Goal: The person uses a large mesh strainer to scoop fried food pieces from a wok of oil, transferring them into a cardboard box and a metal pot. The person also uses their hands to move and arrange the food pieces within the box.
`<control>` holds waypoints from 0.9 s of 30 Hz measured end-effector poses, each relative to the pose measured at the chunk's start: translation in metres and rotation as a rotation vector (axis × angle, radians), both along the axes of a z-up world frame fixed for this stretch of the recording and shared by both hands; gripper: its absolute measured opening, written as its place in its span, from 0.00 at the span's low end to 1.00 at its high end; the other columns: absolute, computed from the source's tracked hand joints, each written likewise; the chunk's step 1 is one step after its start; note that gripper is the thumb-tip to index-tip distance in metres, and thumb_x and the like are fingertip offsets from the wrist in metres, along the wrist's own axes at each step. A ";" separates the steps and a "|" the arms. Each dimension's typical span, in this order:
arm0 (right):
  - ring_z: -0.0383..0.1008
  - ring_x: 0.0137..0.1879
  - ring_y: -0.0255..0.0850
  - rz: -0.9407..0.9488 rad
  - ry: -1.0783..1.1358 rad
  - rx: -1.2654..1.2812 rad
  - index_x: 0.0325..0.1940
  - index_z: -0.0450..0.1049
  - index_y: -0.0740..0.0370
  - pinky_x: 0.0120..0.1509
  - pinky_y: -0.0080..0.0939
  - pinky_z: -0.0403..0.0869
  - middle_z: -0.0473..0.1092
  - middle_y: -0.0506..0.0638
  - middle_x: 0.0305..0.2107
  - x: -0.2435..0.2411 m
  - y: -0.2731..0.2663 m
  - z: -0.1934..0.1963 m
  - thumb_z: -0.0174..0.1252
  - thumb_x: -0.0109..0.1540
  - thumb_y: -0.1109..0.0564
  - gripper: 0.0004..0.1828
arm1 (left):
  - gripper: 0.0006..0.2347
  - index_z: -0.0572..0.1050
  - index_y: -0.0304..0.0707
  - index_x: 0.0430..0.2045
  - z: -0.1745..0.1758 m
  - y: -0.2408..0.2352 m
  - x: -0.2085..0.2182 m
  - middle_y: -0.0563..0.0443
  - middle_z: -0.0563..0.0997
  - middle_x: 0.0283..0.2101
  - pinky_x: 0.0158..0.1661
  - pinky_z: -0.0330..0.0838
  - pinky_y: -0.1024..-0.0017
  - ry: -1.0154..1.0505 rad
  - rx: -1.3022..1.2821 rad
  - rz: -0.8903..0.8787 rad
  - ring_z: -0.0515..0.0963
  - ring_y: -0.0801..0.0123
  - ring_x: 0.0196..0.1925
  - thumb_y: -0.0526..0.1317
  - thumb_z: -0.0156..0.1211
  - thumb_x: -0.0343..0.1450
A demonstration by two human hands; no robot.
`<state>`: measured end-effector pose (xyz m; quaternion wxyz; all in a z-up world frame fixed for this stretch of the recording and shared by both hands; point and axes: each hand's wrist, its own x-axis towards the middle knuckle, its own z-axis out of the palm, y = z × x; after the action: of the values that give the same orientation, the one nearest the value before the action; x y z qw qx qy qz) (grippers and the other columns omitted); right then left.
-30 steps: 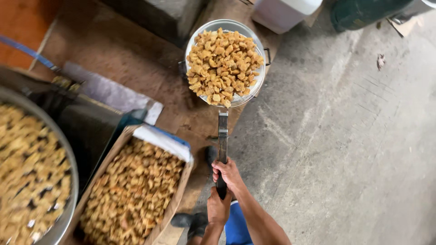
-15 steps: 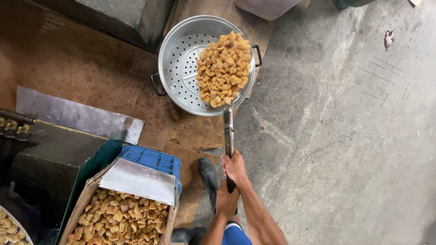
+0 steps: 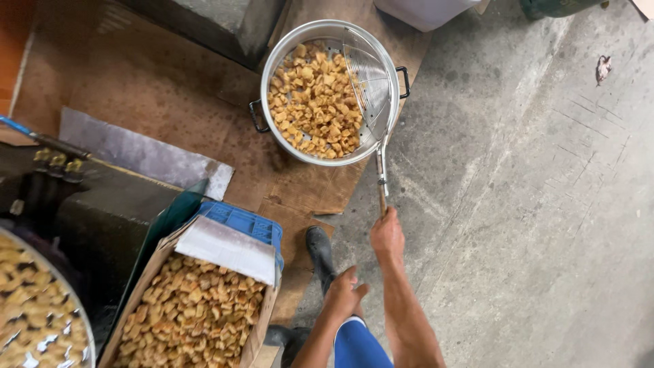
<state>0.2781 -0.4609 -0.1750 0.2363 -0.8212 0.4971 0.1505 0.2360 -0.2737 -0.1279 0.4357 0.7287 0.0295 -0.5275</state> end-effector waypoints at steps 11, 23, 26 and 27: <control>0.68 0.22 0.44 -0.145 -0.363 0.584 0.43 0.67 0.64 0.25 0.47 0.70 0.68 0.57 0.23 -0.052 0.032 0.129 0.56 0.67 0.54 0.11 | 0.17 0.76 0.37 0.51 0.084 0.189 -0.084 0.44 0.87 0.32 0.37 0.81 0.70 -0.274 0.062 0.304 0.88 0.65 0.34 0.42 0.65 0.68; 0.75 0.28 0.53 0.757 -0.441 0.366 0.45 0.70 0.62 0.31 0.52 0.72 0.73 0.62 0.23 -0.035 0.228 0.238 0.57 0.67 0.50 0.13 | 0.12 0.80 0.32 0.44 0.249 0.350 -0.078 0.39 0.85 0.31 0.35 0.78 0.70 -0.614 0.070 0.842 0.86 0.67 0.32 0.40 0.62 0.71; 0.74 0.37 0.68 1.032 -0.579 0.149 0.52 0.68 0.61 0.37 0.64 0.72 0.73 0.68 0.30 0.031 0.258 0.200 0.58 0.67 0.47 0.17 | 0.13 0.80 0.33 0.46 0.267 0.365 -0.100 0.38 0.84 0.32 0.35 0.77 0.67 -0.668 0.143 0.909 0.84 0.62 0.32 0.39 0.62 0.69; 0.74 0.39 0.72 1.057 -0.549 0.136 0.55 0.67 0.63 0.39 0.68 0.72 0.73 0.71 0.31 0.060 0.269 0.192 0.57 0.66 0.46 0.21 | 0.14 0.80 0.33 0.46 0.271 0.368 -0.109 0.37 0.83 0.33 0.35 0.76 0.66 -0.671 0.186 0.925 0.83 0.60 0.31 0.39 0.62 0.69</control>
<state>0.3383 -0.1920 0.0166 0.3012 -0.9491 -0.0686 0.0615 0.1275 0.0947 0.1434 0.5408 0.8025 0.2513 -0.0175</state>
